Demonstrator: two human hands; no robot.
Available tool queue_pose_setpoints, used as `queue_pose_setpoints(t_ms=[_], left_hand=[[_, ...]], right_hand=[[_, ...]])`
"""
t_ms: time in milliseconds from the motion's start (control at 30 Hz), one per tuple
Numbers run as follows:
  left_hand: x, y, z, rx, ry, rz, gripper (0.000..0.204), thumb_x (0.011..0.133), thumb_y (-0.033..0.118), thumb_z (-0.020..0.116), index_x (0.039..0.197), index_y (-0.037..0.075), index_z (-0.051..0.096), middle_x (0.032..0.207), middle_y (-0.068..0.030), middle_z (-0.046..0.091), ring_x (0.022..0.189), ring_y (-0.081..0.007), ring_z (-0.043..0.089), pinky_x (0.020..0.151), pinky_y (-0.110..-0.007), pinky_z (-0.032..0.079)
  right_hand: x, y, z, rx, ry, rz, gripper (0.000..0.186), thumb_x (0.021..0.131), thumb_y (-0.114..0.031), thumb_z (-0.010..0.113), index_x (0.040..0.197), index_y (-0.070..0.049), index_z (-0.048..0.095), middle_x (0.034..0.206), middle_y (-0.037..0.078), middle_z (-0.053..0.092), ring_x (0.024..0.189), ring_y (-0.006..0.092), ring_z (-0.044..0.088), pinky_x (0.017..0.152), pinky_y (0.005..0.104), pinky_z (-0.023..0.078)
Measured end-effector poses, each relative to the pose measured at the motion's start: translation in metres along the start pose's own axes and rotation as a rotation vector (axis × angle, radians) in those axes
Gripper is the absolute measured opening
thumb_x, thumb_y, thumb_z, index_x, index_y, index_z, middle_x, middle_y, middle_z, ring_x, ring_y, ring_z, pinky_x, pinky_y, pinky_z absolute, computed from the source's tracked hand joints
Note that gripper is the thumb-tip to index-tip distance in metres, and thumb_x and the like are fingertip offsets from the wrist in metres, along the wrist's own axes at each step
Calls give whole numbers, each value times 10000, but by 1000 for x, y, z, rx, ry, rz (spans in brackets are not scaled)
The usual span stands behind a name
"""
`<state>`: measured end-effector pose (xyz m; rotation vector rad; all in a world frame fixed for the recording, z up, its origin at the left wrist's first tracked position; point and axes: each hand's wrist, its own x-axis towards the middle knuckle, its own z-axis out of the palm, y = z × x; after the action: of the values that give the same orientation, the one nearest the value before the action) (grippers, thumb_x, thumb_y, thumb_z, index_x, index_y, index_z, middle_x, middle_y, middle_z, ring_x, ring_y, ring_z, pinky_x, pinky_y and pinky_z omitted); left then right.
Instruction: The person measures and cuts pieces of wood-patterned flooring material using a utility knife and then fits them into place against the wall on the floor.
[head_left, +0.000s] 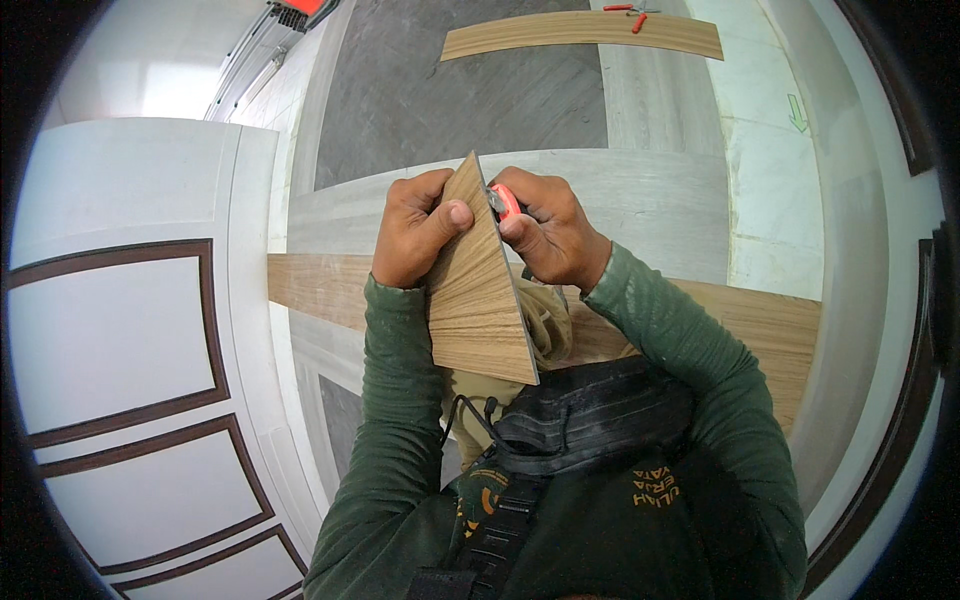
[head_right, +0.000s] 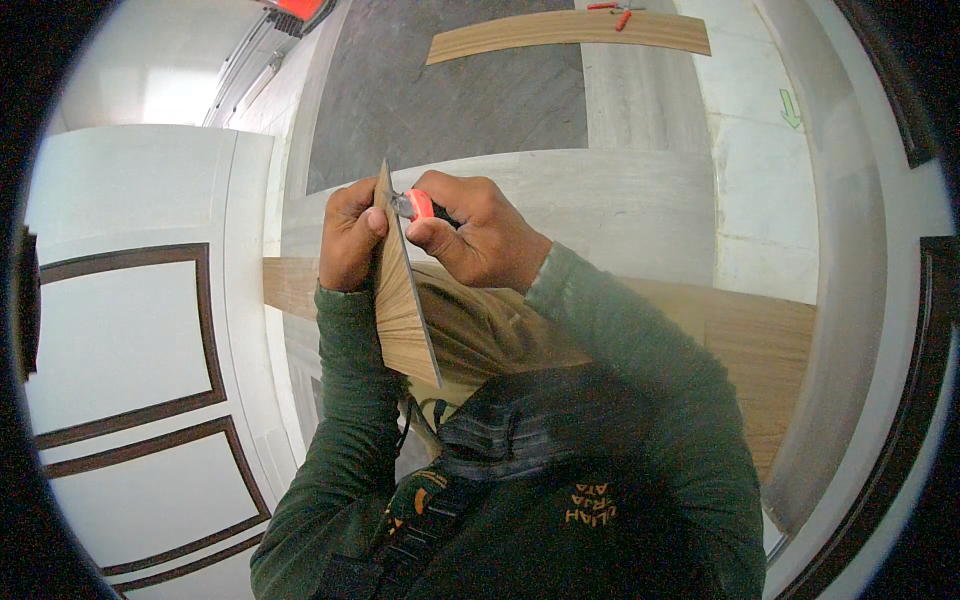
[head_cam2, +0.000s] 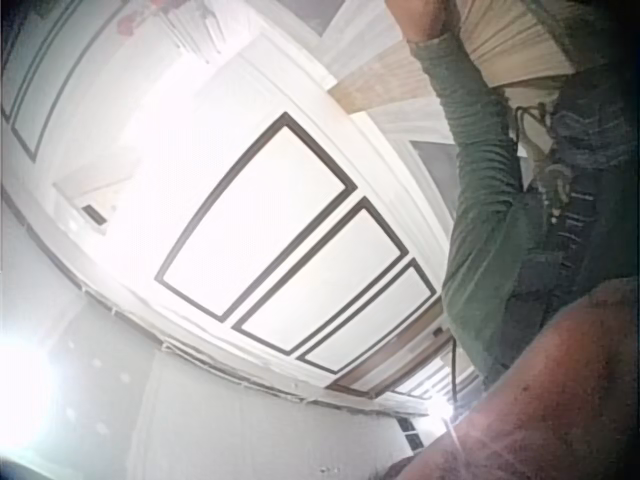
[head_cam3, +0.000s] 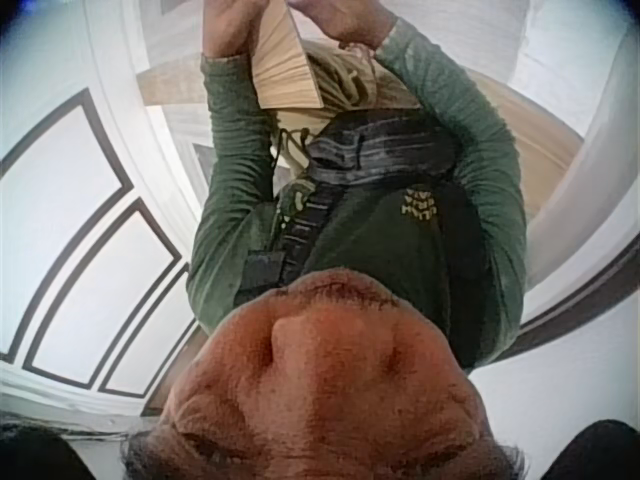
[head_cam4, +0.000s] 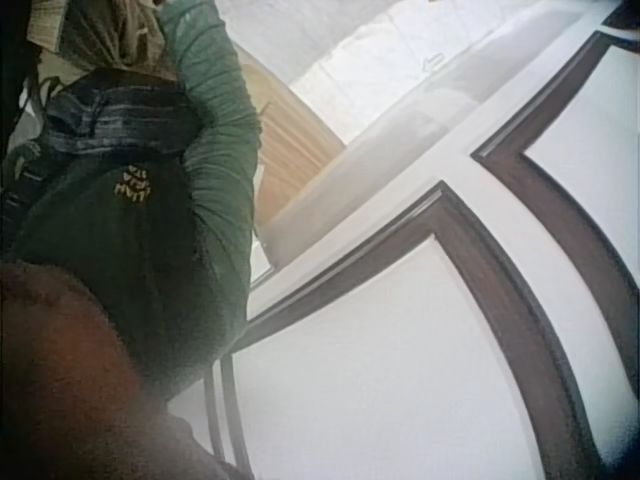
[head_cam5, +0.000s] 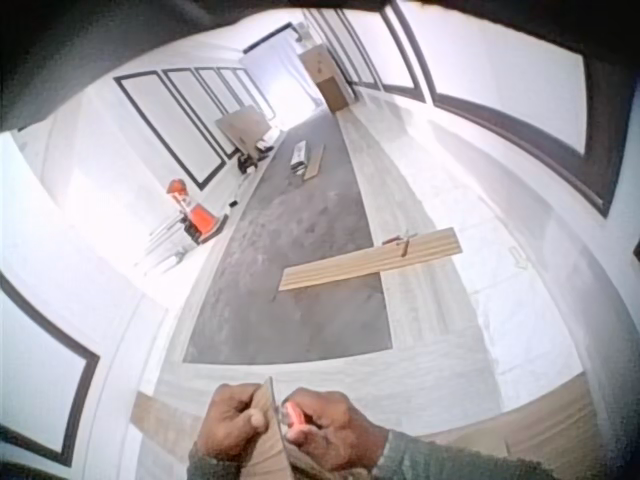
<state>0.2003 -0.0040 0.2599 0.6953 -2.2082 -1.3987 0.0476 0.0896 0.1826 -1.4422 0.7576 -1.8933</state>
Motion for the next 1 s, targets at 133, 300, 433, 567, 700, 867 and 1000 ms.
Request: queue_pose_setpoints(t_ms=[133,300,433,567,700,867,1000], left_hand=[[1,4,4,-45,-5,-21,491,848,454,709,803,-29,630,659,0,554,623,-78,482,529,-253,378],[2,-2,-1,-24,-22,-30,470,830,433,727,819,-29,639,672,-1,566,632,-83,497,536,-257,394],[0,13,14,60,-62,-99,466,737,428,799,696,-2,623,571,2,515,560,-92,468,493,-284,369],[-7,7,27,244,-168,-72,513,656,427,862,582,15,565,460,-5,385,451,-104,350,420,-303,285],[-1,19,17,208,-132,-94,468,657,380,855,592,15,570,480,4,395,480,-80,369,440,-277,291],[8,9,5,42,-30,-40,462,747,382,786,620,3,555,533,23,433,536,-64,388,466,-273,296],[8,2,4,37,-3,25,480,775,410,766,634,5,548,544,34,440,535,-64,390,468,-273,287]], right_hand=[[1,0,-1,21,8,19,464,973,-467,547,897,-9,558,725,100,519,661,173,486,597,330,415],[3,5,0,29,21,-22,460,977,-460,544,886,-9,556,726,98,522,658,173,483,589,332,411],[8,21,-1,-91,128,50,467,982,-474,531,871,-20,545,711,86,496,655,173,476,586,333,406],[-4,30,-9,15,136,162,553,984,-565,452,879,-29,538,699,38,465,637,134,442,575,305,382],[-30,17,-23,121,215,216,670,946,-675,402,912,-21,545,737,17,495,646,97,407,575,264,364],[-42,-10,-16,14,33,123,663,932,-661,452,929,-9,574,772,81,528,691,178,494,618,322,421],[-32,-15,-19,-35,22,80,570,953,-572,506,934,-7,571,768,111,553,681,212,521,627,344,438]])
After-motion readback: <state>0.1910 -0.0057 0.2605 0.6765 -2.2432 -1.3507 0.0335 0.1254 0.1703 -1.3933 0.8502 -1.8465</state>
